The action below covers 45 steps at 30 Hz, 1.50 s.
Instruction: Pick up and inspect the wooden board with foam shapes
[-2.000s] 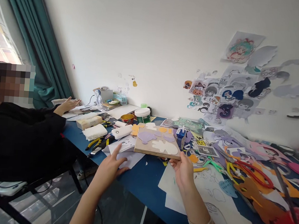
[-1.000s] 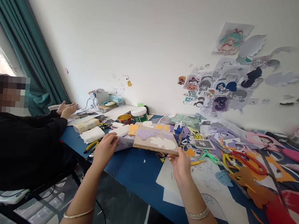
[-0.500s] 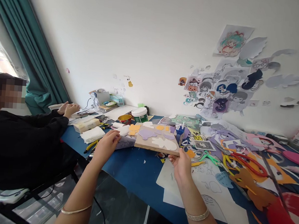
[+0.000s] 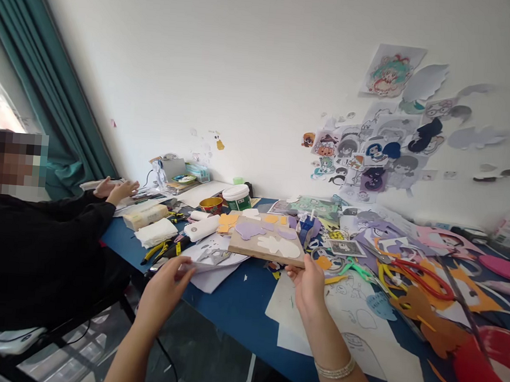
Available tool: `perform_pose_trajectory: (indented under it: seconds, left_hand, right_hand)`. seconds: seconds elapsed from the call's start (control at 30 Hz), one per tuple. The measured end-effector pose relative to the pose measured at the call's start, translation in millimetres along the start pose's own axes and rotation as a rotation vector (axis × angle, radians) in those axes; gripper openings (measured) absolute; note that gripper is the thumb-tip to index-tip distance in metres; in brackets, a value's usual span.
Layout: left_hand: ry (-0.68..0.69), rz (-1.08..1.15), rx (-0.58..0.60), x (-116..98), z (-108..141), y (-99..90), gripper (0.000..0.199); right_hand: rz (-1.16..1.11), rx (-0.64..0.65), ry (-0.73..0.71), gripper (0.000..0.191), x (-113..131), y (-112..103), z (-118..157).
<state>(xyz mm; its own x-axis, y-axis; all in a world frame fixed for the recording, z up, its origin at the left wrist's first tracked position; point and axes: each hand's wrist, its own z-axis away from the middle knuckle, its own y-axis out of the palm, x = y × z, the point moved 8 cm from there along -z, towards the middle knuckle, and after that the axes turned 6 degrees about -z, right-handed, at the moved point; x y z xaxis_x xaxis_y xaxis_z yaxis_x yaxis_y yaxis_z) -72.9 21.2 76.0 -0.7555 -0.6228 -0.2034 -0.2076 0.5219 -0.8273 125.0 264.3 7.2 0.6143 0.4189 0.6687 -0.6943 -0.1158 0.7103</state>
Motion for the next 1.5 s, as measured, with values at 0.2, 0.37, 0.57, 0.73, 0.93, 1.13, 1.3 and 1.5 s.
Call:
perform_pose_trajectory:
  seconds: [0.2, 0.37, 0.57, 0.73, 0.93, 1.13, 1.3, 1.5]
  left_hand:
    - [0.003, -0.042, -0.003, -16.3, 32.2, 15.4, 0.03]
    - [-0.095, -0.123, -0.12, 1.8, 49.3, 12.1, 0.034]
    - [0.031, -0.174, -0.081, 8.9, 46.6, 27.3, 0.028]
    - [0.098, -0.158, -0.02, -7.3, 46.6, 29.1, 0.03]
    - [0.1, -0.184, 0.003, -13.1, 49.5, 24.9, 0.032]
    - [0.13, -0.196, 0.048, -20.0, 51.5, 28.5, 0.03]
    - [0.17, -0.197, 0.113, -36.7, 56.3, 30.9, 0.028]
    - [0.243, -0.163, 0.184, -59.2, 55.9, 31.9, 0.027]
  right_hand:
    - [-0.006, -0.018, -0.015, 0.011, 1.6, -1.8, -0.1]
    - [0.012, -0.035, -0.029, 0.013, 0.0, -6.2, -2.7]
    - [0.027, -0.03, -0.033, 0.014, -0.2, -6.6, -1.4]
    - [0.033, -0.039, -0.036, 0.015, -0.4, -7.3, -2.2]
    - [0.069, -0.03, -0.035, 0.018, 0.3, -5.0, 2.0]
    - [0.062, -0.006, -0.034, 0.018, -0.9, -1.8, 2.4]
    - [0.027, -0.018, -0.012, 0.012, -1.3, -2.6, 3.1]
    - [0.014, -0.04, -0.002, 0.009, -1.0, -3.1, 4.6]
